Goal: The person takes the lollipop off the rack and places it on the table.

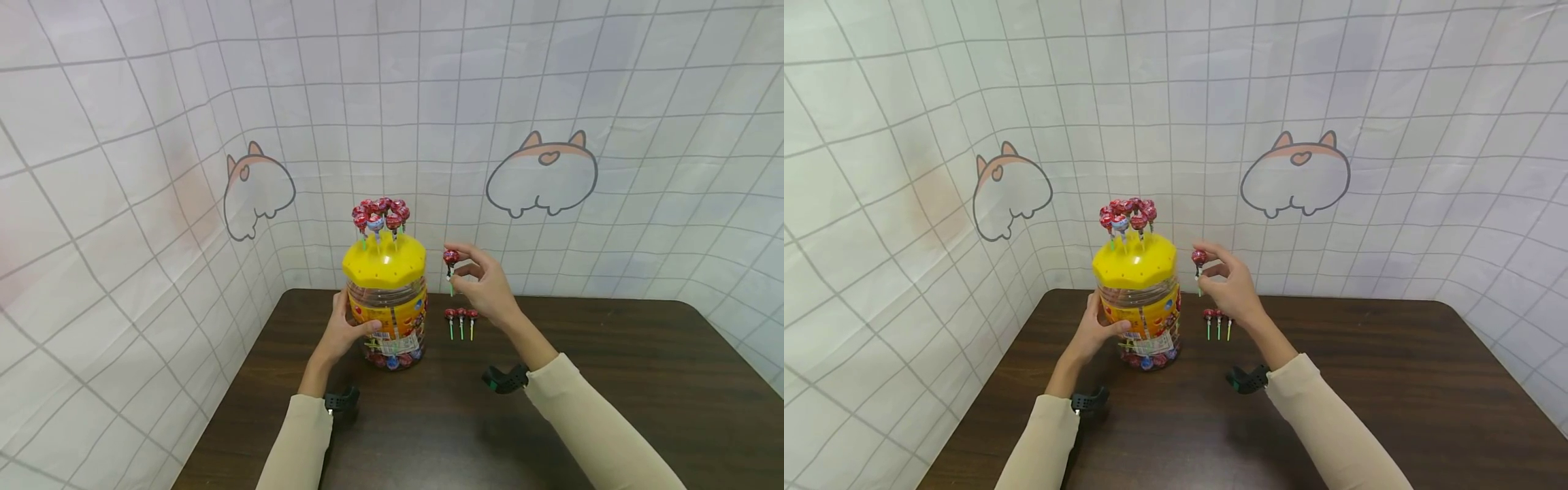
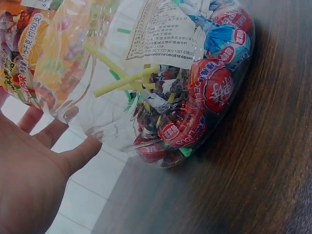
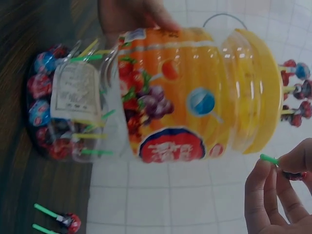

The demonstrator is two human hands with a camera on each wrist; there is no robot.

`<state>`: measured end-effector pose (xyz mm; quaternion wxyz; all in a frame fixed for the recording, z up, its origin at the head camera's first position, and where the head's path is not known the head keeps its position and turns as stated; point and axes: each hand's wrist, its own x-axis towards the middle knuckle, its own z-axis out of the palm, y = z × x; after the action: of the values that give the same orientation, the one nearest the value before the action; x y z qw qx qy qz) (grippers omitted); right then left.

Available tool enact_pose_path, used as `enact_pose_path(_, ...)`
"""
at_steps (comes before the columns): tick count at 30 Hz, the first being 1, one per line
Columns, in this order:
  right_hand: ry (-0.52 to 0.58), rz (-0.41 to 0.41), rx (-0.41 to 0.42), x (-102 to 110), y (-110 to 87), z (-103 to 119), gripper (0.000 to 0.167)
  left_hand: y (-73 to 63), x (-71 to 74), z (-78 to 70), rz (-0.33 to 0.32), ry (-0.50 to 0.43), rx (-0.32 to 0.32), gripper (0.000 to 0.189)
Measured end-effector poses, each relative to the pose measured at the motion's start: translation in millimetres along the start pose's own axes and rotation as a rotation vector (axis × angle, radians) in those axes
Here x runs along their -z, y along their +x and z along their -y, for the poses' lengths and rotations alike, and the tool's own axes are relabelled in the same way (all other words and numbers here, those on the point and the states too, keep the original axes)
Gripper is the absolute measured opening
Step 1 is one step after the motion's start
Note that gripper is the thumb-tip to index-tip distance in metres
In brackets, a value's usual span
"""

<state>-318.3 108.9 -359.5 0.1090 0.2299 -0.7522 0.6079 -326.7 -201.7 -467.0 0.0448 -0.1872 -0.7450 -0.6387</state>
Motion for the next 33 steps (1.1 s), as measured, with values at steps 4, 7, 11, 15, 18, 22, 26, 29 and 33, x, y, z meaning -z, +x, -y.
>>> enact_pose_path(4,0.004,0.001,-0.028,5,-2.4,-7,0.058,0.0,0.0,0.5,-0.001,0.007,0.001,0.094)
enact_pose_path(7,0.005,0.005,-0.041,8,-4.2,-14,0.059,0.1,0.2,1.2,-0.001,0.014,0.003,0.094)
enact_pose_path(11,-0.007,0.006,-0.064,13,-7.0,-23,0.059,0.3,0.0,1.5,0.002,0.012,0.0,0.093)
enact_pose_path(15,-0.036,0.004,-0.1,17,-10.9,-32,0.06,0.4,0.3,1.8,0.007,0.009,-0.006,0.093)
enact_pose_path(18,-0.054,0.003,-0.122,20,-13.9,-40,0.061,0.5,0.9,2.7,0.008,0.005,-0.011,0.093)
enact_pose_path(22,-0.081,0.0,-0.127,25,-17.4,-51,0.061,0.3,1.3,3.5,0.008,0.002,-0.019,0.092)
enact_pose_path(26,-0.097,-0.014,-0.146,29,-20.0,-64,0.061,0.7,1.2,4.2,0.005,0.008,-0.016,0.092)
enact_pose_path(29,-0.096,-0.022,-0.179,32,-21.7,-74,0.061,1.1,1.0,4.3,0.004,0.012,-0.013,0.092)
enact_pose_path(33,-0.083,-0.023,-0.217,37,-24.1,-87,0.06,0.9,0.8,3.5,0.006,0.01,-0.015,0.093)
